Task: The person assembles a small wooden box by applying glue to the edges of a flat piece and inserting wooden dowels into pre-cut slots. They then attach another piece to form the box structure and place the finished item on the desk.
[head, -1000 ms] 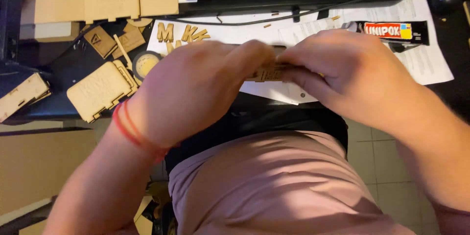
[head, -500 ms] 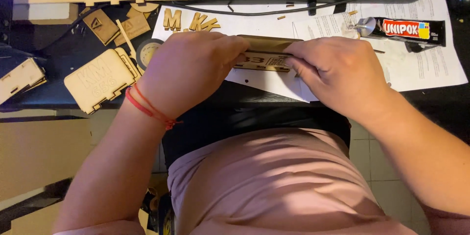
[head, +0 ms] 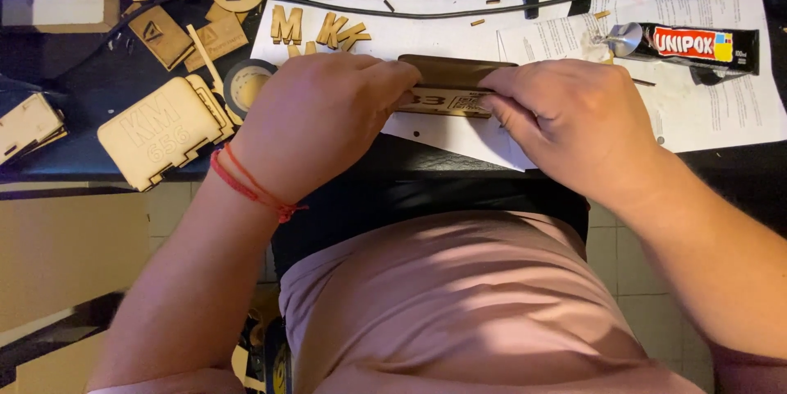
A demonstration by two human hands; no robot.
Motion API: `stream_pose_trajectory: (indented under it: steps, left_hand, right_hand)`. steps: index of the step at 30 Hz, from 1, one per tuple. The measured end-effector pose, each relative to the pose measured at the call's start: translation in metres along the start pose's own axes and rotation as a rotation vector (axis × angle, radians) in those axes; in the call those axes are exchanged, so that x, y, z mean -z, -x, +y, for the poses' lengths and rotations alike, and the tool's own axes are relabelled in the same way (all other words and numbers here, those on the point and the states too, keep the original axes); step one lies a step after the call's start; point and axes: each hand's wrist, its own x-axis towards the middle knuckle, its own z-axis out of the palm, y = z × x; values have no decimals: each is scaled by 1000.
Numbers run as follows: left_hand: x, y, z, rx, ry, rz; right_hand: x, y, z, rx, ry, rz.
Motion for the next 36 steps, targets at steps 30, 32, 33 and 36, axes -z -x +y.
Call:
stream_pose_trajectory:
  steps: [30,32,33,36]
  left_hand:
    - [1,-15,-1,-8,-54,-158]
    - [-4,-12,-4,-10,-29,-135]
    - [-6,-10,-6,-16,-6,-114]
    - [-11,-8,-8,-49,100,-52]
  right_hand:
    - [-1,-2,4,20,37,-82]
    - [-1,-2,4,18,30,-85]
    - [-1,-2,3,13,23,-84]
    - [0,-5,1,30,-11,-82]
